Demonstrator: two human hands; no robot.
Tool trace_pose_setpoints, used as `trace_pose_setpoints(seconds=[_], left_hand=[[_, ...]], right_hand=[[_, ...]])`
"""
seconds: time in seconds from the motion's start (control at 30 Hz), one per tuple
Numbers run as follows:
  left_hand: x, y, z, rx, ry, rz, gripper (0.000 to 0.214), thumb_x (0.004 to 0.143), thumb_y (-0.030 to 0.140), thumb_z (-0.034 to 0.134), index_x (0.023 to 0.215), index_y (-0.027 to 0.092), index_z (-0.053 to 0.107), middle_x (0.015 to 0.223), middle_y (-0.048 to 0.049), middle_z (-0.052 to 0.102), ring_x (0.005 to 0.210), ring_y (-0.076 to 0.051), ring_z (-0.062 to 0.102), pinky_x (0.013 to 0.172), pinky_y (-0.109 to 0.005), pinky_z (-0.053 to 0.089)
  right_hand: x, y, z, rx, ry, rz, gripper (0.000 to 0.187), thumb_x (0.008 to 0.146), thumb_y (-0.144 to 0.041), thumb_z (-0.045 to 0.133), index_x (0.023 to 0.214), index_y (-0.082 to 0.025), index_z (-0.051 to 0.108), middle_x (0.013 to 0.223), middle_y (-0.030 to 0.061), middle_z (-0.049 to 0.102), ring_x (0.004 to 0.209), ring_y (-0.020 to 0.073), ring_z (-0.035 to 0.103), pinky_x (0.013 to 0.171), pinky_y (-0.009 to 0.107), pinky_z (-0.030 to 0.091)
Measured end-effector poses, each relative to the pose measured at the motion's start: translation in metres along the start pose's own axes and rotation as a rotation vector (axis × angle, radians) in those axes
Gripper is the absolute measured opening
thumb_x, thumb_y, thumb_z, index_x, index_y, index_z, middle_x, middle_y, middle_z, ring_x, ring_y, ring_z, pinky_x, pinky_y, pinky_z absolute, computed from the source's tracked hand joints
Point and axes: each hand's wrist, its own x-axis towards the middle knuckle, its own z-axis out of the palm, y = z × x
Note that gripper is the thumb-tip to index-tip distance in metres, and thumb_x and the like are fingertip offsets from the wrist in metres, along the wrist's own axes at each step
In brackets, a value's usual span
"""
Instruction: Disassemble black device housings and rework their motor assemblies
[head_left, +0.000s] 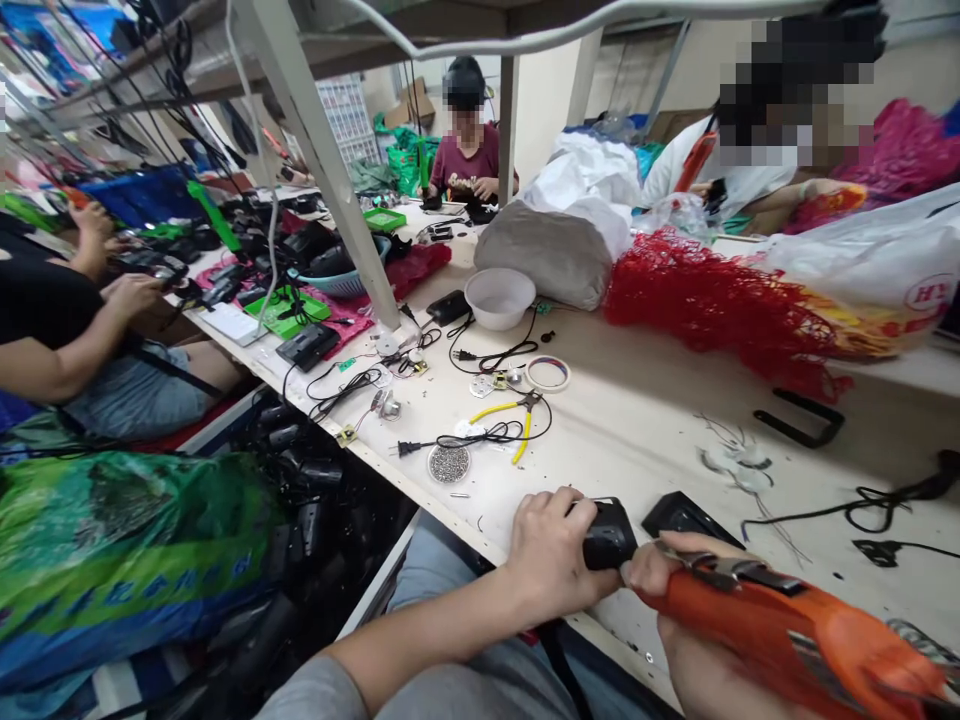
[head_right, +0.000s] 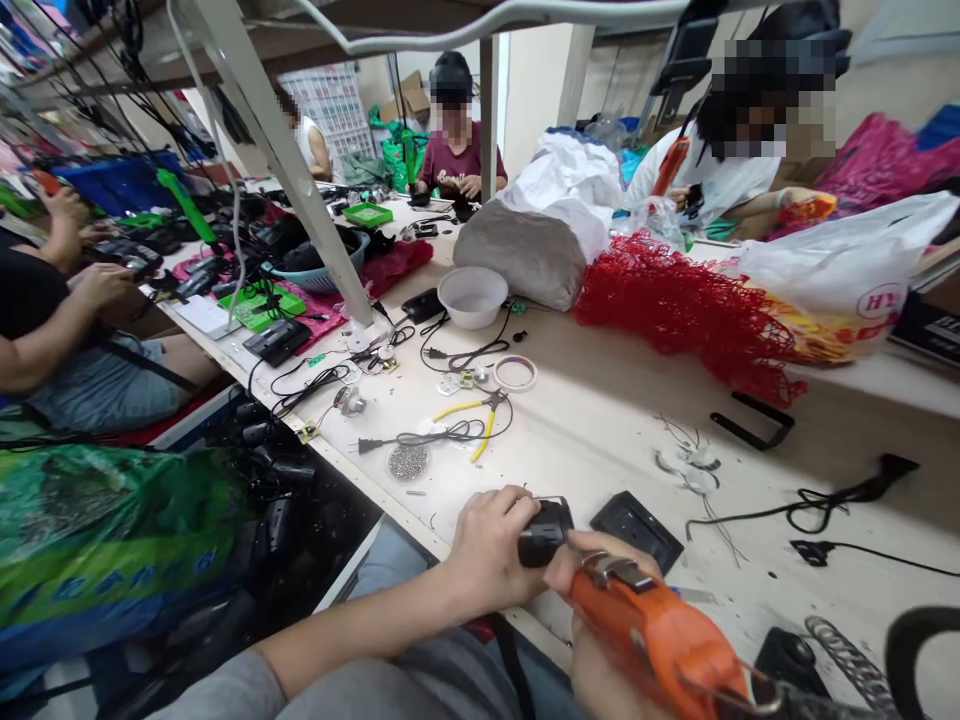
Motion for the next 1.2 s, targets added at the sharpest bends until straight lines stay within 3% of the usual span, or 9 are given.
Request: trace_pose_setpoints(seconds=[0.17, 0.23, 0.3, 0.4, 0.53, 0.73, 0.87, 1.0, 1.2], left_hand=[[0.001, 0.0, -0.004, -0.021, -0.027, -0.029, 0.053, 0.06, 0.054, 0.085, 0.097, 0.023, 0.062, 0.098, -0.0044, 0.068, 0.086, -0.026, 0.065, 0.077, -0.041, 0.052], [0.0, 0.0, -0.005, -0.034, -0.024, -0.024, 0.057, 0.06, 0.054, 0.086, 0.101, 0.023, 0.06, 0.099, -0.0047, 0.067, 0.088, -0.026, 0.065, 0.078, -0.04, 0.052], [-0.001, -0.001, -0.005, -0.041, -0.003, -0.016, 0.059, 0.061, 0.052, 0.086, 0.105, 0.022, 0.058, 0.099, -0.0052, 0.067, 0.09, -0.026, 0.064, 0.079, -0.04, 0.051], [-0.002, -0.002, -0.003, -0.043, 0.023, -0.016, 0.059, 0.064, 0.047, 0.085, 0.108, 0.021, 0.056, 0.097, -0.0055, 0.066, 0.09, -0.027, 0.064, 0.081, -0.04, 0.051], [-0.003, -0.002, -0.002, -0.051, 0.044, -0.027, 0.061, 0.064, 0.043, 0.084, 0.112, 0.019, 0.055, 0.097, -0.0062, 0.067, 0.091, -0.027, 0.065, 0.081, -0.04, 0.051], [-0.004, -0.001, -0.004, -0.053, 0.032, 0.001, 0.057, 0.066, 0.04, 0.082, 0.113, 0.021, 0.055, 0.098, -0.0059, 0.067, 0.092, -0.027, 0.065, 0.08, -0.039, 0.051], [-0.004, 0.0, -0.004, -0.086, 0.03, -0.016, 0.061, 0.064, 0.039, 0.081, 0.117, 0.022, 0.056, 0.103, -0.0067, 0.068, 0.091, -0.028, 0.064, 0.079, -0.041, 0.052], [0.0, -0.001, 0.0, -0.121, 0.006, -0.078, 0.063, 0.058, 0.042, 0.082, 0.114, 0.023, 0.06, 0.102, -0.0066, 0.069, 0.089, -0.028, 0.064, 0.078, -0.044, 0.053], [0.0, -0.003, 0.001, -0.124, -0.002, -0.098, 0.065, 0.057, 0.044, 0.084, 0.117, 0.027, 0.065, 0.106, -0.0056, 0.069, 0.091, -0.029, 0.064, 0.079, -0.046, 0.053]], right_hand=[[0.011, -0.026, 0.002, 0.037, 0.015, -0.035, 0.037, 0.084, -0.061, 0.066, 0.102, -0.029, 0.07, 0.062, -0.0006, 0.063, 0.056, 0.0227, 0.059, 0.06, 0.043, 0.053], [0.023, -0.033, 0.009, 0.104, 0.005, -0.08, 0.053, 0.082, -0.073, 0.056, 0.101, -0.027, 0.072, 0.064, 0.0018, 0.063, 0.056, 0.0233, 0.059, 0.061, 0.046, 0.053], [0.036, -0.032, 0.018, 0.161, -0.018, -0.086, 0.072, 0.072, -0.088, 0.05, 0.096, -0.024, 0.073, 0.064, 0.0035, 0.062, 0.051, 0.0226, 0.057, 0.053, 0.043, 0.051], [0.051, -0.022, 0.029, 0.204, -0.048, -0.046, 0.081, 0.06, -0.096, 0.052, 0.092, -0.025, 0.073, 0.059, 0.0017, 0.059, 0.044, 0.0206, 0.054, 0.043, 0.037, 0.046], [0.054, -0.008, 0.035, 0.285, -0.046, 0.016, 0.079, 0.058, -0.094, 0.057, 0.092, -0.024, 0.07, 0.064, 0.0019, 0.059, 0.045, 0.0193, 0.054, 0.04, 0.035, 0.047], [0.05, 0.005, 0.036, 0.254, 0.03, -0.042, 0.082, 0.064, -0.095, 0.047, 0.091, -0.02, 0.068, 0.075, 0.0044, 0.062, 0.045, 0.0161, 0.053, 0.038, 0.032, 0.045], [0.042, 0.02, 0.037, 0.232, -0.008, -0.081, 0.079, 0.067, -0.095, 0.046, 0.092, -0.024, 0.069, 0.066, 0.0002, 0.06, 0.044, 0.0167, 0.052, 0.041, 0.031, 0.045], [0.036, 0.032, 0.04, 0.164, 0.037, -0.115, 0.083, 0.066, -0.099, 0.041, 0.092, -0.025, 0.069, 0.06, -0.0014, 0.06, 0.047, 0.0186, 0.053, 0.045, 0.033, 0.046], [0.042, 0.032, 0.042, 0.218, -0.018, -0.09, 0.078, 0.073, -0.093, 0.038, 0.091, -0.025, 0.07, 0.058, 0.0001, 0.06, 0.045, 0.0183, 0.049, 0.044, 0.032, 0.043]])
